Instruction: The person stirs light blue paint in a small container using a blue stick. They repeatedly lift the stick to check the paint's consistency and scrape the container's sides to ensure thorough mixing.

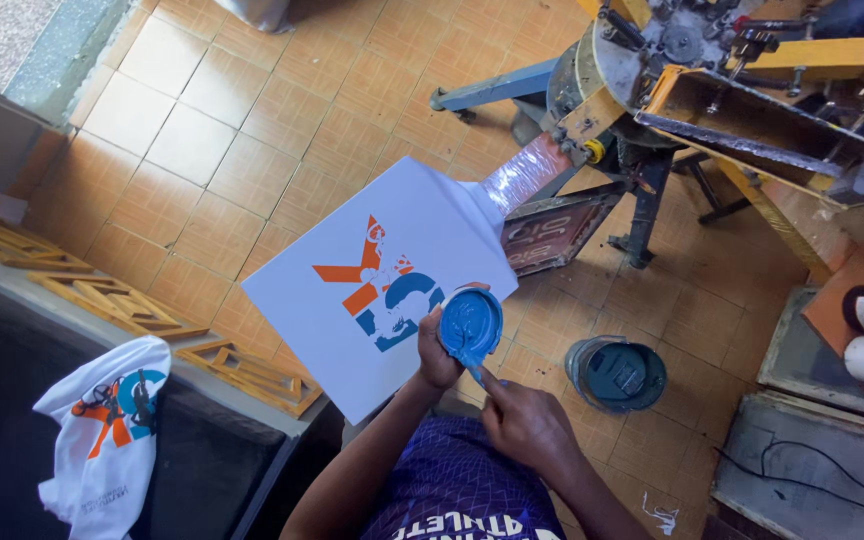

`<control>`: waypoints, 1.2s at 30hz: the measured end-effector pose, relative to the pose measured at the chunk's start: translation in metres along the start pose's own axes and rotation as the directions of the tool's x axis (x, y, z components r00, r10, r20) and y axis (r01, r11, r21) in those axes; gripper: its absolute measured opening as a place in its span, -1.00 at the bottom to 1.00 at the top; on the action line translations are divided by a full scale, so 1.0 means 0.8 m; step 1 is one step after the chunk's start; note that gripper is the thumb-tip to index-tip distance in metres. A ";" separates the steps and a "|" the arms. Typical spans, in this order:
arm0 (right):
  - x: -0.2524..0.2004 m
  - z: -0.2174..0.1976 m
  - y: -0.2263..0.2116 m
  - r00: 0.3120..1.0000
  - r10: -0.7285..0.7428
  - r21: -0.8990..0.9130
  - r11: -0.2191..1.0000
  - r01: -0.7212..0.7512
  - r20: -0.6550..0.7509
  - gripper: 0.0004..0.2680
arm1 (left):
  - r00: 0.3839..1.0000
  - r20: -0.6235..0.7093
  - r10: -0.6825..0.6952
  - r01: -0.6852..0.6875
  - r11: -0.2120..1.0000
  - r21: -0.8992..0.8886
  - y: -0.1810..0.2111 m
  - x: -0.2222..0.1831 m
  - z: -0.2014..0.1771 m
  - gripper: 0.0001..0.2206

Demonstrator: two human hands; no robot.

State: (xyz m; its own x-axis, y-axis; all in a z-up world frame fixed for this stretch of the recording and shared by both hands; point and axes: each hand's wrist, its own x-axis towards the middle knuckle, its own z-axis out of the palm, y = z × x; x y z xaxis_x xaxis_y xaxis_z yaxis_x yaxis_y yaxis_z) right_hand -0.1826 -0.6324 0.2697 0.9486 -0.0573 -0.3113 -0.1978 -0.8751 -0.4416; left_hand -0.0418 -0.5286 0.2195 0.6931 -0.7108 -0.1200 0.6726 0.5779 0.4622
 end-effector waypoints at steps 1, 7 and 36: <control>-0.002 -0.004 0.006 1.000 -0.007 0.003 1.000 0.007 0.006 -0.54 | 1.000 -0.008 0.004 -0.004 1.000 0.001 -0.005 0.001 0.000 -0.31; -0.010 -0.046 0.016 0.992 -0.058 0.124 0.991 0.043 0.114 -0.49 | 1.000 0.025 -0.010 0.012 0.998 -0.058 -0.016 0.005 0.009 -0.29; -0.041 -0.056 0.006 0.984 0.148 0.799 0.601 -0.014 -0.095 -0.38 | 0.982 0.121 -0.145 0.159 0.980 -0.118 -0.094 0.057 0.051 -0.35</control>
State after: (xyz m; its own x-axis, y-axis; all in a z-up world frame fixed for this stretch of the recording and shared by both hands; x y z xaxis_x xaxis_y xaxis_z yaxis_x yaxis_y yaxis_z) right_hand -0.2037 -0.6564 0.3150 0.9278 -0.2317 -0.2925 -0.3297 -0.1418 -0.9334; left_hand -0.0715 -0.6210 0.2154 0.5519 -0.8303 -0.0782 0.8002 0.5009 0.3298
